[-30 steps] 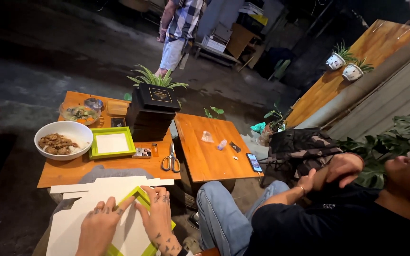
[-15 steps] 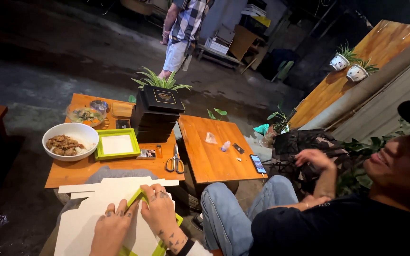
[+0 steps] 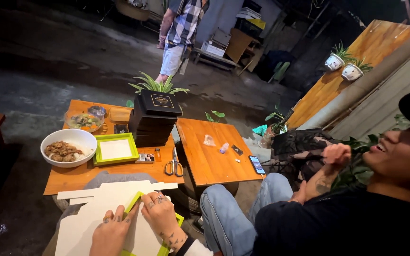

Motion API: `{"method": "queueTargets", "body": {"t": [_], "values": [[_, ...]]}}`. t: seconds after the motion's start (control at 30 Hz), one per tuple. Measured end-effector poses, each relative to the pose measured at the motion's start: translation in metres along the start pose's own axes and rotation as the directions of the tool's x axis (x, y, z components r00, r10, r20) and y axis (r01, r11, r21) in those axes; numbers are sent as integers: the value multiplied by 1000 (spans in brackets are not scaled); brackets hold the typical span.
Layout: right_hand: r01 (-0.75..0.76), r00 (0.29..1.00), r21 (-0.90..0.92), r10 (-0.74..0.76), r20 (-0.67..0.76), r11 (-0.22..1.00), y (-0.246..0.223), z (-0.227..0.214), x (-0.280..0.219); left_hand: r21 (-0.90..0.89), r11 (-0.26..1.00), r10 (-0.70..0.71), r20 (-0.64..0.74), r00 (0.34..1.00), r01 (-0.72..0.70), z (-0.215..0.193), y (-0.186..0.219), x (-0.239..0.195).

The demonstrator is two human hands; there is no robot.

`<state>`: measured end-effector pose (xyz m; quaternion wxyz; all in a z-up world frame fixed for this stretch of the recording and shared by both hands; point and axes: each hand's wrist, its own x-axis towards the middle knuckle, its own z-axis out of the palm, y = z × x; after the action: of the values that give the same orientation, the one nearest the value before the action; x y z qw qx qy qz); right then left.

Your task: Folding and assembling cardboard boxes from flat pre-cut sheets on a wooden table.

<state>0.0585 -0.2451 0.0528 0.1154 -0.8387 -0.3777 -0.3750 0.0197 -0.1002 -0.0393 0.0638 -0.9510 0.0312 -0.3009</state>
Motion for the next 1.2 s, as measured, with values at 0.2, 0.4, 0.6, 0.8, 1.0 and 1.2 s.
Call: {"method": "queueTargets", "body": {"t": [0.2,0.4,0.6,0.8,1.0,1.2], "values": [[24,991,17,-22,-129,1000,-1,-3,0,-65,994,-98,-83,992,93,28,9,-4],[-50,997,88,55,-52,995,2,-1,-8,-5,994,-105,-167,980,106,18,9,-1],[-241,966,318,257,-8,917,-3,-16,2,59,994,-83,-145,986,92,10,9,3],[-731,666,285,555,498,620,8,-37,25,-124,988,81,-79,994,-91,-22,-18,31],[-402,866,239,283,411,884,23,-13,6,-365,893,245,-98,965,-264,-14,-42,57],[-465,866,235,384,319,854,17,-10,-26,-350,937,1,44,999,15,-16,-63,63]]}}
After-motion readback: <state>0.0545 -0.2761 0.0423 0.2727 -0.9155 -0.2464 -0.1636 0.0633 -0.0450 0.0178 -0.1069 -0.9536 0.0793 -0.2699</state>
